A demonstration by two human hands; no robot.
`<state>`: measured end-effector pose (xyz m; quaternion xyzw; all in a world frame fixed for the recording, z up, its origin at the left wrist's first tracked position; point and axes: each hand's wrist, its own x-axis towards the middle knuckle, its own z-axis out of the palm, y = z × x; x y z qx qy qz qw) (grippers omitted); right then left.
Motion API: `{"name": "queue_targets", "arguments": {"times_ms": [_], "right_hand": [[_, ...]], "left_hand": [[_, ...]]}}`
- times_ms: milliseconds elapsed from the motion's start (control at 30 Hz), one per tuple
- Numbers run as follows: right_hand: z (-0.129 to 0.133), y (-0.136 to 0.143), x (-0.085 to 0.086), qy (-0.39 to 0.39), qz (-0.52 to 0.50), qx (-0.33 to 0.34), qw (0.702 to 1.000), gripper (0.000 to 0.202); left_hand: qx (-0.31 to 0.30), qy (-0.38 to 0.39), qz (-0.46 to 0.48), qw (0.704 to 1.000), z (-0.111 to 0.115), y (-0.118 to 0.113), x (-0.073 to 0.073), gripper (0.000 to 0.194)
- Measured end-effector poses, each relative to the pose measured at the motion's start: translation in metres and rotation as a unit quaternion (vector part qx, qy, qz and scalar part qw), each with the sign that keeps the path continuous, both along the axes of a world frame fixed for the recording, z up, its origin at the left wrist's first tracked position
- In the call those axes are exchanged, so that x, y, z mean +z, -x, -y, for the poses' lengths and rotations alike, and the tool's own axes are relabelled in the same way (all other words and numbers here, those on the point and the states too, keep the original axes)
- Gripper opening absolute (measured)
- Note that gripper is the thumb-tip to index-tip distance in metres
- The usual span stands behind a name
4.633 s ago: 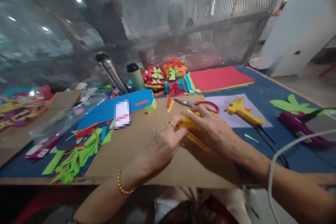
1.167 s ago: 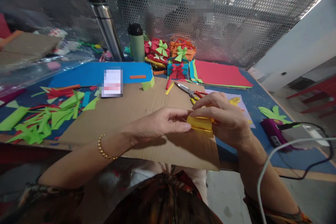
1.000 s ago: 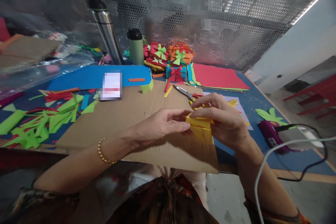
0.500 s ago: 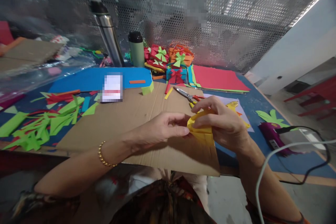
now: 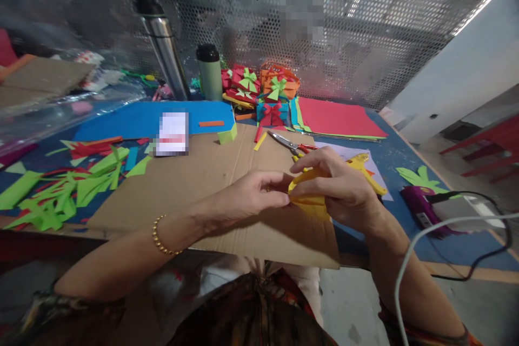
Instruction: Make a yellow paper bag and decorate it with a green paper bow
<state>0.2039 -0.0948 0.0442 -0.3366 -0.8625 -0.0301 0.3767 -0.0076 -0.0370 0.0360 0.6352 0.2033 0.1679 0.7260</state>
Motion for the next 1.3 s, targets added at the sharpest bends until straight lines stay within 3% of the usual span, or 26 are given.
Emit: {"name": "queue_targets", "arguments": {"times_ms": [200, 467, 800, 967, 1067, 1167, 1300], "right_hand": [[0.0018, 0.0007, 0.0044, 0.011, 0.009, 0.015, 1.000, 0.040], [0.0050, -0.0020, 0.0053, 0.012, 0.022, -0.013, 1.000, 0.042], [0.0037, 0.0005, 0.0074, 0.044, 0.033, 0.016, 0.998, 0.033], [0.0032, 0.0007, 0.0079, 0.032, 0.027, 0.016, 0.999, 0.040], [0.0035, -0.0007, 0.0071, 0.029, 0.020, 0.006, 0.999, 0.041], [0.0041, -0.0025, 0.0057, 0.032, 0.020, -0.009, 0.999, 0.041], [0.0040, -0.0031, 0.0042, 0.029, 0.019, -0.019, 0.999, 0.044]], "left_hand": [[-0.004, 0.010, -0.011, 1.000, 0.0016, -0.0003, -0.0003, 0.029], [-0.012, 0.000, -0.019, 1.000, 0.0009, 0.0018, 0.0011, 0.034], [0.001, 0.005, -0.027, 1.000, 0.0038, -0.0029, -0.0009, 0.028], [-0.004, -0.007, -0.023, 1.000, 0.0038, -0.0014, 0.0007, 0.026], [0.048, -0.052, -0.029, 0.997, 0.0048, 0.0006, 0.0012, 0.020], [0.127, -0.157, -0.064, 0.977, 0.0062, 0.0025, 0.0004, 0.014], [0.125, -0.248, -0.083, 0.957, 0.0069, 0.0037, 0.0007, 0.014]]}}
